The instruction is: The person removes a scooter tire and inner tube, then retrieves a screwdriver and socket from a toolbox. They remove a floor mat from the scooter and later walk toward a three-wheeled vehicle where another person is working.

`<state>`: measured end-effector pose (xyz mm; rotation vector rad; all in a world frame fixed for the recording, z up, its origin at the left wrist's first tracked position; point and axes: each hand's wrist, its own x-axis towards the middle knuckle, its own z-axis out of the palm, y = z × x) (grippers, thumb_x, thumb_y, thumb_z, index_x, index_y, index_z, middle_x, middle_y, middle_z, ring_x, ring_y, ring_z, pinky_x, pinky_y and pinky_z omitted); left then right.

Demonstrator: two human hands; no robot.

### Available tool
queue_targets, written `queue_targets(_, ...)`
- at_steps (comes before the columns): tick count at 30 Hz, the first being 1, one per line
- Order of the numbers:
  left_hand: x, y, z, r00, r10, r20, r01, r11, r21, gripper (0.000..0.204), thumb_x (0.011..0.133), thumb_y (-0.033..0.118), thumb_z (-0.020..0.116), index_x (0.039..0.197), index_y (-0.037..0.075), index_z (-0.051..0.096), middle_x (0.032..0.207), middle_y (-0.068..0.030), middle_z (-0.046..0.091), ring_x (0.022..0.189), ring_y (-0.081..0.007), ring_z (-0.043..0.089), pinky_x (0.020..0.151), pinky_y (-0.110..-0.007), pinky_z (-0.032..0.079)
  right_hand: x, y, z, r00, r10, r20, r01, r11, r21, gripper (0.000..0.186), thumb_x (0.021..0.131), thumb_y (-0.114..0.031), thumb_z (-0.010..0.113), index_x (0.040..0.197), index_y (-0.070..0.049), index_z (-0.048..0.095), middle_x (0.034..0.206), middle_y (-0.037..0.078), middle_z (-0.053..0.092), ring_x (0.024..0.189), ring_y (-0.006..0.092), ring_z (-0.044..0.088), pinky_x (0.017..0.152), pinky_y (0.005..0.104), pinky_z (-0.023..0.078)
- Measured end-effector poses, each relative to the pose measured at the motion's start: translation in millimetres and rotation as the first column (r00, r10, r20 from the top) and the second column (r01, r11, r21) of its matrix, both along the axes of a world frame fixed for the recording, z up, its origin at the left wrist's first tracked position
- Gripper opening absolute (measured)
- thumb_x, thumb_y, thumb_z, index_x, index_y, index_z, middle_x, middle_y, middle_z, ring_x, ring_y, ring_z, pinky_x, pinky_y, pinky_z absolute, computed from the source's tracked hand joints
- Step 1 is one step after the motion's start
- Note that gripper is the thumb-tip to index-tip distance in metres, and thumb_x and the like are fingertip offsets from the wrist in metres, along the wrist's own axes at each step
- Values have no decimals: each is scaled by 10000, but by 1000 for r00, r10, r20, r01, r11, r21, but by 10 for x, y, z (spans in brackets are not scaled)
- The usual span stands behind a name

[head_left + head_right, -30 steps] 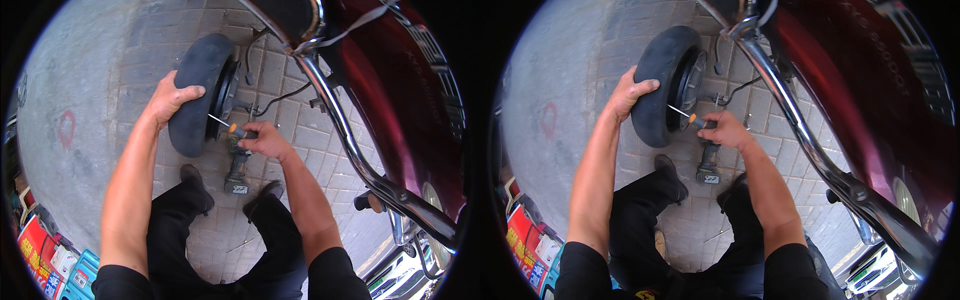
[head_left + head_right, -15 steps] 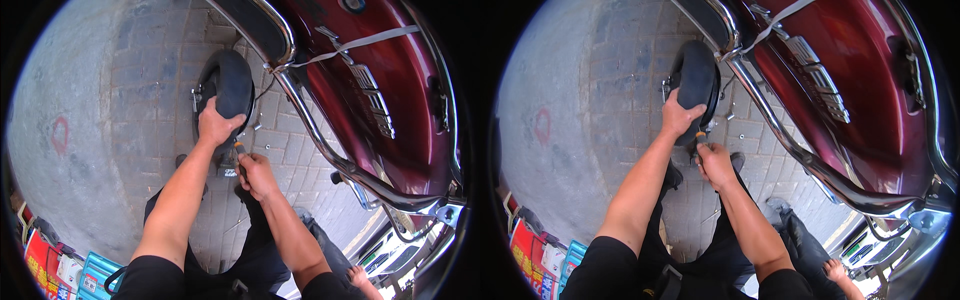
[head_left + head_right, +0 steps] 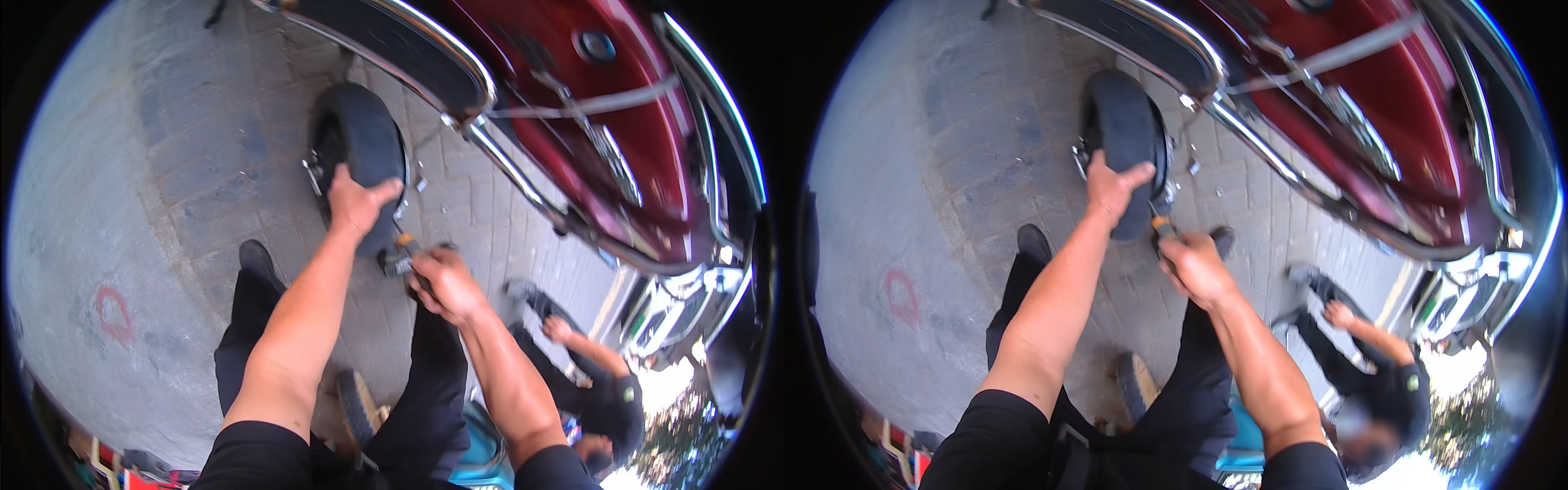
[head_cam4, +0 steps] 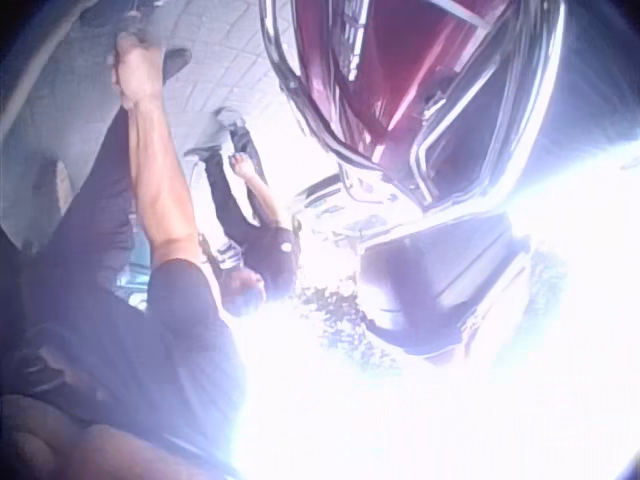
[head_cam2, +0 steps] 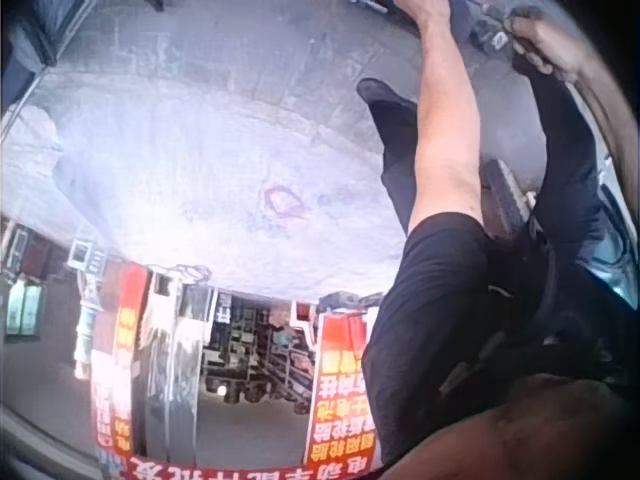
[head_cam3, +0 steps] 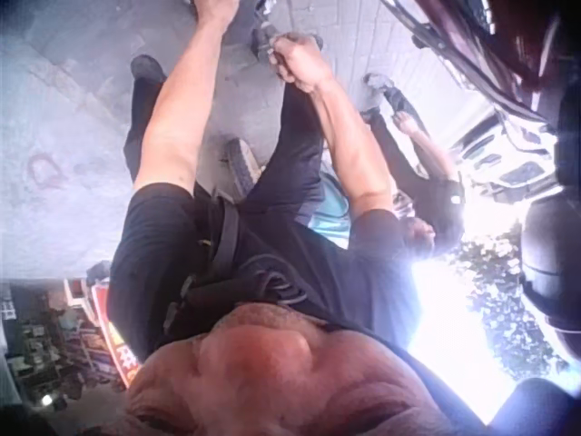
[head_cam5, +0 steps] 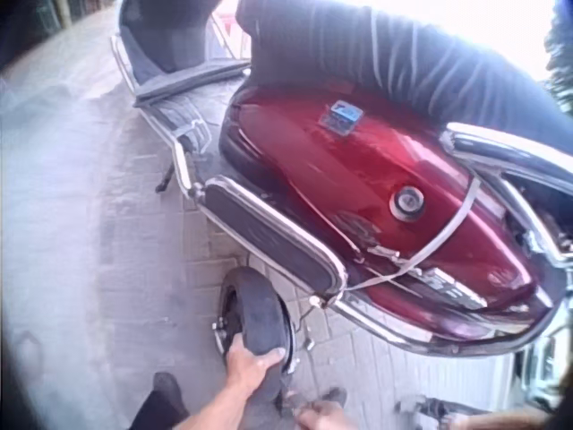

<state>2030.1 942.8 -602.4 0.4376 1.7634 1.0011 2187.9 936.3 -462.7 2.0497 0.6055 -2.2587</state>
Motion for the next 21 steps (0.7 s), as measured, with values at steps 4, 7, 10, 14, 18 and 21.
queue_targets(4, -74, 26, -6, 999, 19, 34, -19, 1000, 4, 645, 611, 274, 877, 1080, -59, 582, 1009, -181, 672, 908, -258, 649, 834, -355, 511, -461, -385, 16, 958, -212, 195, 185, 972, 146, 281, 896, -248, 613, 894, 29, 564, 651, 52, 568, 441, 96, 449, 375, 268, 319)
queue_targets(7, -54, 16, 40, 1000, -19, -5, 19, 999, -31, 707, 594, 347, 874, 1074, -72, 569, 1019, -240, 673, 964, -343, 657, 882, -397, 500, -837, -640, -159, 911, -266, 317, 165, 936, 311, 279, 908, -185, 614, 996, 72, 549, 694, 84, 583, 479, 111, 477, 419, 284, 377)
queue_targets(10, 65, 160, 21, 998, -65, -9, 64, 995, -71, 658, 620, 286, 867, 1064, -85, 556, 997, -216, 676, 910, -325, 664, 850, -384, 513, -1132, -638, -532, 802, -353, 482, 58, 849, 526, 324, 837, -195, 638, 902, 109, 547, 720, 252, 638, 674, 327, 649, 641, 437, 493)
queue_targets(14, 3, 307, -12, 946, 65, 319, -70, 998, 4, 555, 638, 114, 859, 1069, -77, 566, 1008, -157, 670, 838, -227, 658, 787, -332, 532, -1257, -598, -754, 776, -505, 378, 189, 758, 624, 289, 844, -190, 620, 877, 85, 536, 756, 250, 645, 716, 373, 657, 684, 446, 488)
queue_targets(18, -170, 411, 39, 916, 33, 399, 4, 996, -92, 547, 649, 106, 846, 1099, -60, 583, 998, -148, 673, 839, -224, 660, 778, -331, 533, -1490, -488, -922, 701, -561, 441, 171, 732, 659, 294, 834, -204, 630, 887, 53, 498, 733, 255, 635, 730, 430, 652, 700, 486, 495)
queue_targets(21, -242, 463, 35, 838, 62, 542, 0, 994, -113, 517, 682, 107, 824, 1109, -58, 585, 1017, -150, 668, 852, -223, 661, 780, -331, 535, -1511, -479, -1042, 694, -544, 472, 154, 753, 640, 299, 823, -206, 633, 905, 40, 485, 742, 269, 632, 754, 467, 643, 709, 512, 492)
